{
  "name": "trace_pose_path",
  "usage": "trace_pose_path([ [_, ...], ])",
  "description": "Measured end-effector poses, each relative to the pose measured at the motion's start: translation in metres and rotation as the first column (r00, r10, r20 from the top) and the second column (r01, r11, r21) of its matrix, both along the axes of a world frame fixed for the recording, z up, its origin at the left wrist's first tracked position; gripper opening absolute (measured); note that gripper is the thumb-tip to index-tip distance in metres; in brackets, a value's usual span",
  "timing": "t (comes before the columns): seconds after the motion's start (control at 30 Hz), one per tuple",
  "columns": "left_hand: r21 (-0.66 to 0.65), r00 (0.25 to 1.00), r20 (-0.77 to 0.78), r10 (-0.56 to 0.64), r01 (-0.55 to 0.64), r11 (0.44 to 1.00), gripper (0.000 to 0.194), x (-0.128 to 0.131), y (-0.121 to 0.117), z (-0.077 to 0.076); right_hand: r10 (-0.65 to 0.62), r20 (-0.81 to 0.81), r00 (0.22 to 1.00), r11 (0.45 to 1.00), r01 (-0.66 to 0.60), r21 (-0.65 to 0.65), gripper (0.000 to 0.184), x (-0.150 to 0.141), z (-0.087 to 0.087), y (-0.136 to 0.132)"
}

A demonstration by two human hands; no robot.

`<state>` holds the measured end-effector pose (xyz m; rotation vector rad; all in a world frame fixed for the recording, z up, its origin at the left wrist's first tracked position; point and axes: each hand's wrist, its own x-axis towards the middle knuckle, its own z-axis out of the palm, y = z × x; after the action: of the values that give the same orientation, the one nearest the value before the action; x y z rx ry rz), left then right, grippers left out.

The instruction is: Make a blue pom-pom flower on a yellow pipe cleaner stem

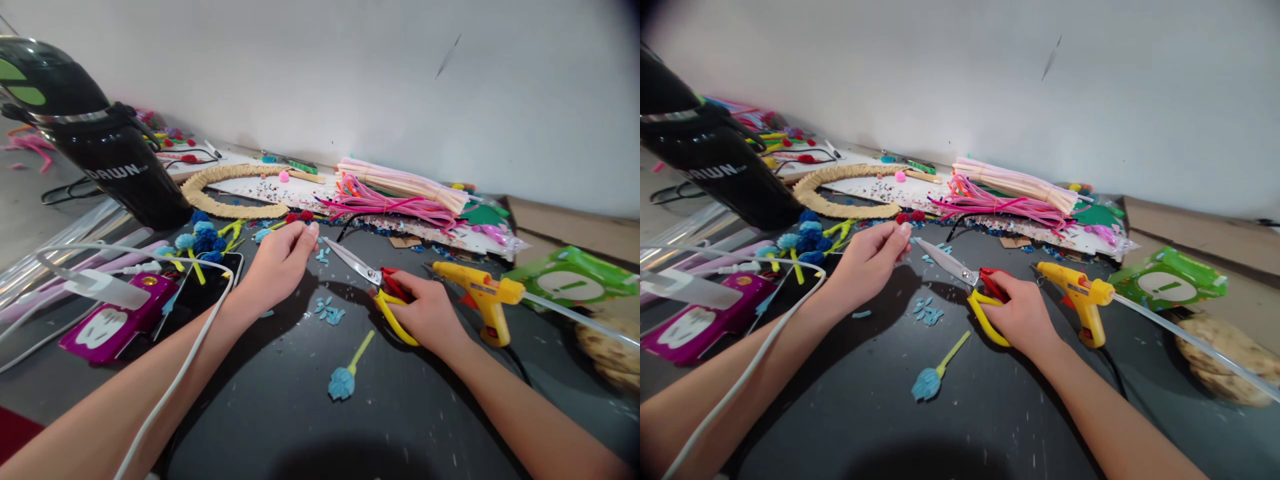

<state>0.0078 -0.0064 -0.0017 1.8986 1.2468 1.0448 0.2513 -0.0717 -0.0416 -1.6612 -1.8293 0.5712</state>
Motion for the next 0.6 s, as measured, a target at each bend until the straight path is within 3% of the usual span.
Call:
trace_pose_path([
  [0.6,0.023,0.998,-0.053,0.042,-0.041,0.999,0.040,0.0005,-0.0010,0.0023,0.015,0.012,1.000,1.000,-0.015,0.001,0.025,-0.0033,0.0028,-0.0033],
])
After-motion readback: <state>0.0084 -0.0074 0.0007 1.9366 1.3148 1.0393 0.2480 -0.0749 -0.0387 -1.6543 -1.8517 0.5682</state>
